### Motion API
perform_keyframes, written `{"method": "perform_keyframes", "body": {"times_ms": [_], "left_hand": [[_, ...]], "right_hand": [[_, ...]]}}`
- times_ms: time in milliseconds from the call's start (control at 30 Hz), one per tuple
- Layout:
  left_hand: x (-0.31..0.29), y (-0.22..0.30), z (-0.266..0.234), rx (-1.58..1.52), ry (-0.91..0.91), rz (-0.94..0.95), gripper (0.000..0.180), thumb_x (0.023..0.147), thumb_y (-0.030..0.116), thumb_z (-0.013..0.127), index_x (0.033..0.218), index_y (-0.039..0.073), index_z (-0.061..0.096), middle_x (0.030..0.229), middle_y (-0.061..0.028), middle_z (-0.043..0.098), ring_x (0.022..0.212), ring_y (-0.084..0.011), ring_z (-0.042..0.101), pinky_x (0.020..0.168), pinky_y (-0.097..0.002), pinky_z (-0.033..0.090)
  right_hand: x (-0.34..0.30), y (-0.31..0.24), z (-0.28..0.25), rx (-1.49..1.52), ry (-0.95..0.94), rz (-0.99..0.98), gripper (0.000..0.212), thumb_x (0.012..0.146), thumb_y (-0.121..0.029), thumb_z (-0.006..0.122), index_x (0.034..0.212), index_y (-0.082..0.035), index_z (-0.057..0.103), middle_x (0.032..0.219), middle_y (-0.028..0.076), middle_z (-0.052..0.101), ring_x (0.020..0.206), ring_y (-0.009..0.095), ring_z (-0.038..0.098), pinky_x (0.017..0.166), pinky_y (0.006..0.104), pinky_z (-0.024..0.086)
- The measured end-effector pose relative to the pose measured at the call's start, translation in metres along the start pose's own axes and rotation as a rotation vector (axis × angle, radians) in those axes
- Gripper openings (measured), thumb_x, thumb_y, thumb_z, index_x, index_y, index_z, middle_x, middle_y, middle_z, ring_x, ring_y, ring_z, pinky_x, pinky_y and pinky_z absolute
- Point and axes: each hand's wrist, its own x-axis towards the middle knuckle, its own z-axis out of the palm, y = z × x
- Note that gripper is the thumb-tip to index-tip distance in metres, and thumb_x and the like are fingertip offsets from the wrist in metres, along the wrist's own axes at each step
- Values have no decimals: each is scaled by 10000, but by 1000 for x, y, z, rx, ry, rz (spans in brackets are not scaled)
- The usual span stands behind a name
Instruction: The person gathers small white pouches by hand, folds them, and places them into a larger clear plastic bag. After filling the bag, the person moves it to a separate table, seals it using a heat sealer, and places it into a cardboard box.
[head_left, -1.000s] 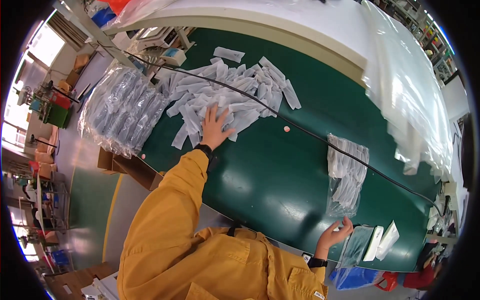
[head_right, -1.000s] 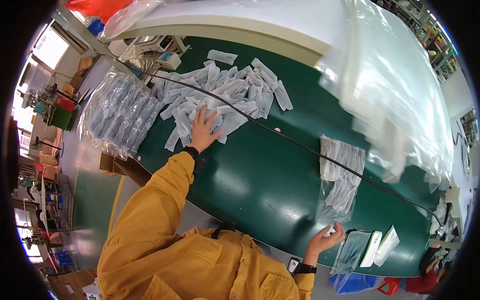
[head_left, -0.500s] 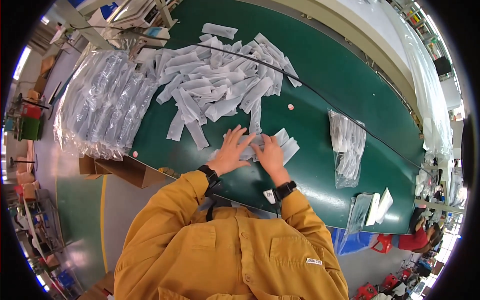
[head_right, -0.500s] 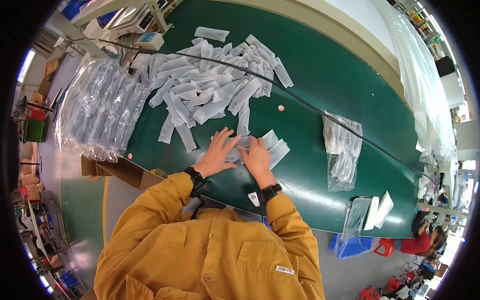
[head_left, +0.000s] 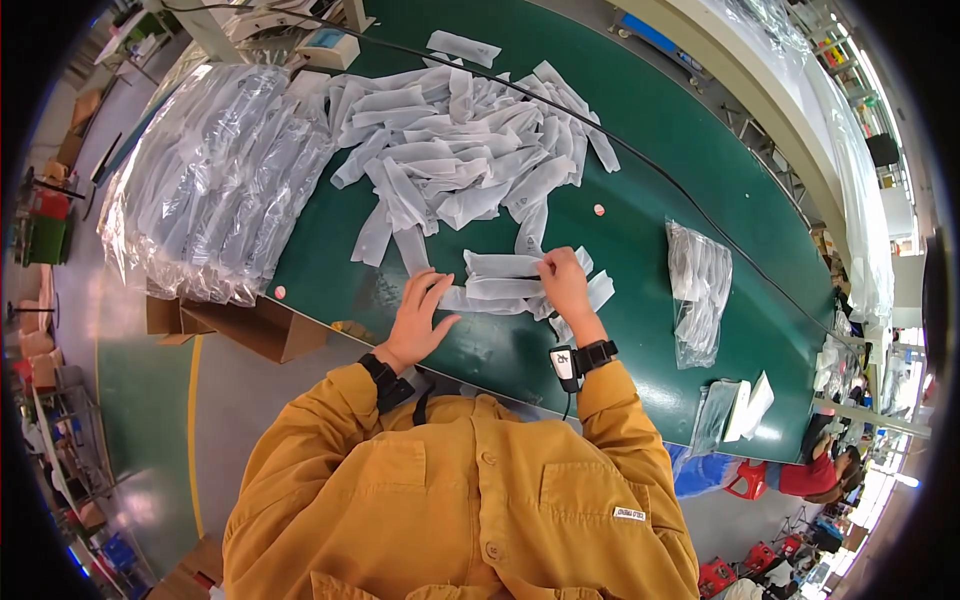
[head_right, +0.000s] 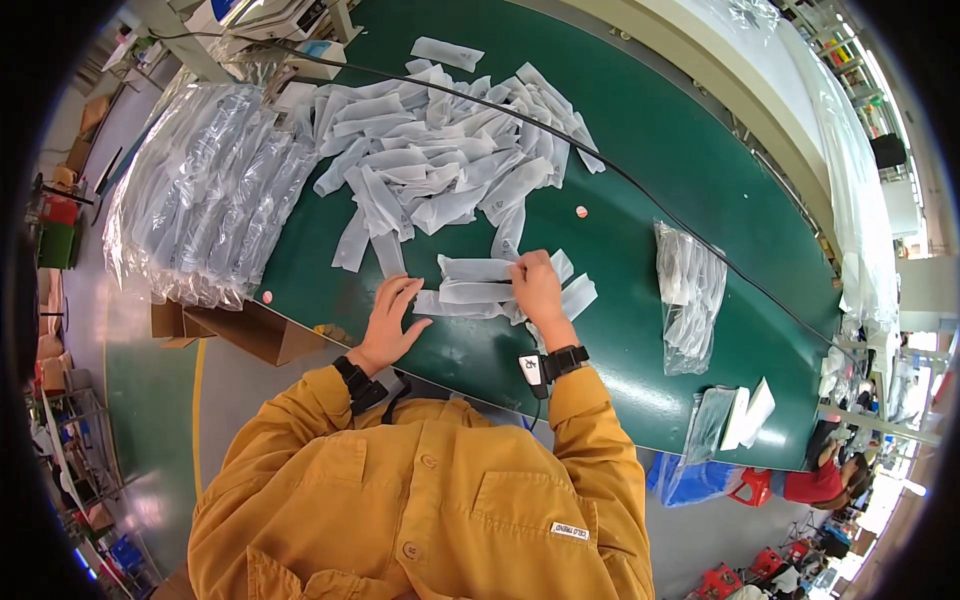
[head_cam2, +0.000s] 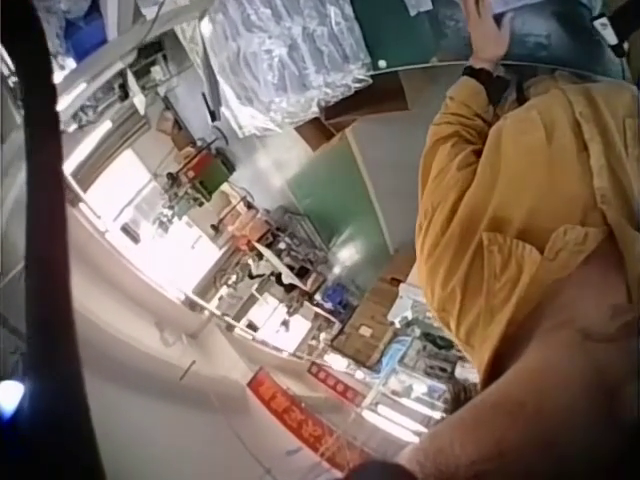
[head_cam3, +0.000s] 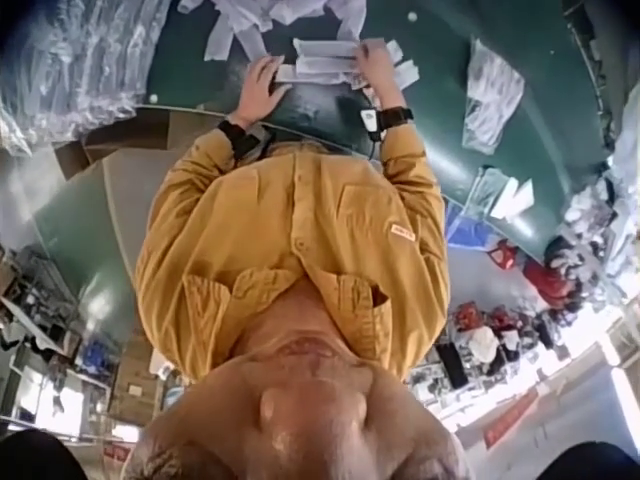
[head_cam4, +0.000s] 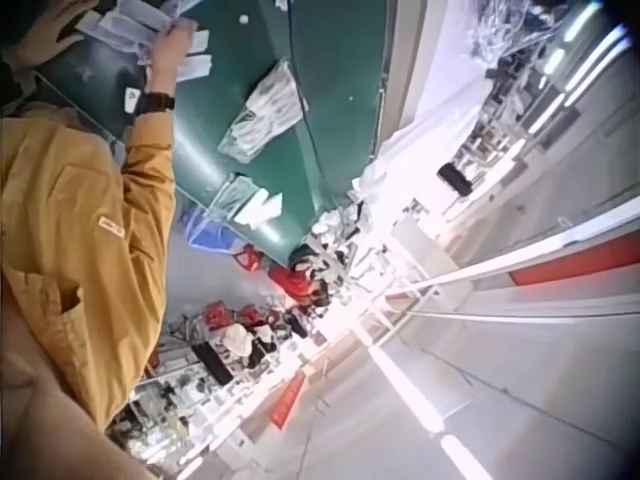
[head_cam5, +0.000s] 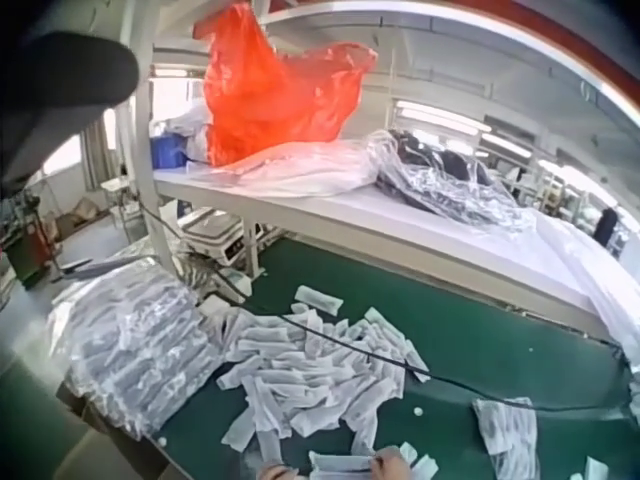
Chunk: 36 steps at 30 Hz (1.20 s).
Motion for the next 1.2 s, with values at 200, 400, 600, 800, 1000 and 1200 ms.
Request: {"method": "perform_keyframes", "body": {"times_ms": [200,400,600,800,1000,1200], "left_hand": [[-1,11,-1,-57,7,-7,598,758,111,761,1294,45,505,1260,-137,492,1129,-323,518,956,-409,437],[10,51,17,-421,-176,-428,463,766,134,769,1168,17,571,1120,-119,577,888,-245,628,765,-345,522],[12,84,17,-356,-138,-355,426,754,216,802,1055,8,583,1001,-107,595,875,-215,635,717,-346,522],[-33,45,37,-800,-55,-605,304,785,92,724,1062,52,605,989,-112,583,856,-267,625,688,-366,509],[-56,41,32,66,-24,-222,303,767,108,720,1053,89,622,1040,-104,566,978,-302,567,772,-386,478],[-49,42,31,570,-185,-37,352,775,159,681,1119,105,628,1096,-106,525,1073,-286,483,853,-393,429]], "right_hand": [[-8,-56,-56,232,140,-210,72,882,-43,597,876,3,542,887,122,638,698,265,593,629,334,466],[-35,-91,-76,281,35,-289,97,878,-63,609,870,-8,530,775,122,625,629,269,579,579,332,460],[-43,-115,-50,324,-316,-474,135,854,-102,652,895,-32,545,659,133,586,574,349,573,540,385,468],[-19,-91,-34,418,-399,-380,180,820,-143,686,918,-48,569,724,114,595,642,332,605,582,400,488],[-24,-38,10,-109,-77,-811,276,754,-150,733,971,-47,598,813,119,589,721,337,619,653,399,501],[-25,-33,27,-215,-250,-558,292,754,-146,709,997,-23,603,978,110,612,885,304,619,785,414,502]]}}
